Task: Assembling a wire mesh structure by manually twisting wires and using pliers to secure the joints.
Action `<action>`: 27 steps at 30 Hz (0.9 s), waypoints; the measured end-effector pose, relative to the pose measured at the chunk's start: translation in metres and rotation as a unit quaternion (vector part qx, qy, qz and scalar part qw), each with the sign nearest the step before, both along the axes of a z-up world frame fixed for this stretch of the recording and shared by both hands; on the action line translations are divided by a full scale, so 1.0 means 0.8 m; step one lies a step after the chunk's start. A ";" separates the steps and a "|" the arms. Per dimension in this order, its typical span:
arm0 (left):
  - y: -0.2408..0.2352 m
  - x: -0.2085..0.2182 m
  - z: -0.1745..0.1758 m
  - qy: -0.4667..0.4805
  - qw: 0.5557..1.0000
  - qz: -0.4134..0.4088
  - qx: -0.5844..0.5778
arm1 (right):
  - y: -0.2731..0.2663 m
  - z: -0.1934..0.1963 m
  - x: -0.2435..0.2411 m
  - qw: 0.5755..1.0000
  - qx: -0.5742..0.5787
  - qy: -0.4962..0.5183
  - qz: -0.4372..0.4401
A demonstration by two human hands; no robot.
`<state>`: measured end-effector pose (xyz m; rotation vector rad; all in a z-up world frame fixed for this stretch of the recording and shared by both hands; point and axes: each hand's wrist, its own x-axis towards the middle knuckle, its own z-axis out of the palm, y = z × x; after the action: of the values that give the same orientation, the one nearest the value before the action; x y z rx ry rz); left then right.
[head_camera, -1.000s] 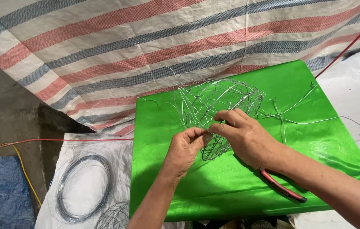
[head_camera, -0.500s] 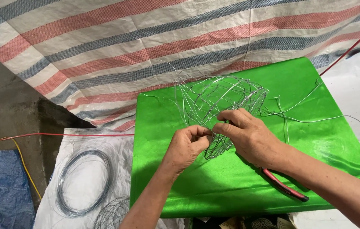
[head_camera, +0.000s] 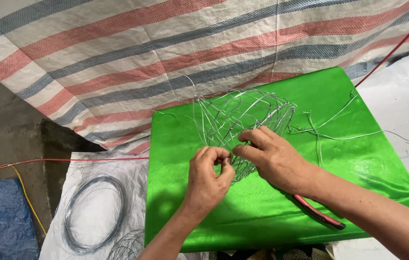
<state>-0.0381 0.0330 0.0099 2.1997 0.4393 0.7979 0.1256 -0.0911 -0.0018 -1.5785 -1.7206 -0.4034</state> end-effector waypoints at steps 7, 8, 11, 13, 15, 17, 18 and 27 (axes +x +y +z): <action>0.006 0.001 0.009 -0.030 0.999 -0.005 0.034 | -0.004 0.015 0.020 0.998 -0.015 0.051 -0.013; 0.007 0.002 0.015 -0.026 0.999 -0.008 0.030 | -0.005 0.016 0.021 0.998 -0.009 0.049 -0.026; 0.004 0.011 0.023 -0.022 0.999 -0.024 0.034 | -0.004 0.014 0.020 0.998 -0.006 0.045 -0.042; 0.004 0.019 0.024 -0.026 0.998 -0.032 0.044 | -0.002 0.016 0.015 0.998 -0.006 0.037 -0.040; 0.007 0.024 0.021 -0.031 0.996 -0.031 0.072 | -0.004 0.019 0.006 0.999 -0.014 0.033 -0.041; 0.011 0.022 0.020 -0.035 0.998 -0.033 0.051 | -0.004 0.026 0.009 0.999 -0.017 0.034 -0.035; 0.013 0.022 0.019 -0.040 0.998 -0.035 0.032 | -0.004 0.030 0.010 0.999 -0.018 0.035 -0.029; 0.008 0.036 0.019 -0.063 0.997 -0.044 0.029 | 0.001 0.029 0.007 0.994 0.005 -0.061 -0.092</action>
<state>-0.0097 0.0397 0.0254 2.1905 0.2581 0.9053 0.1308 -0.0904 0.0212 -1.7437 -1.6648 -0.6098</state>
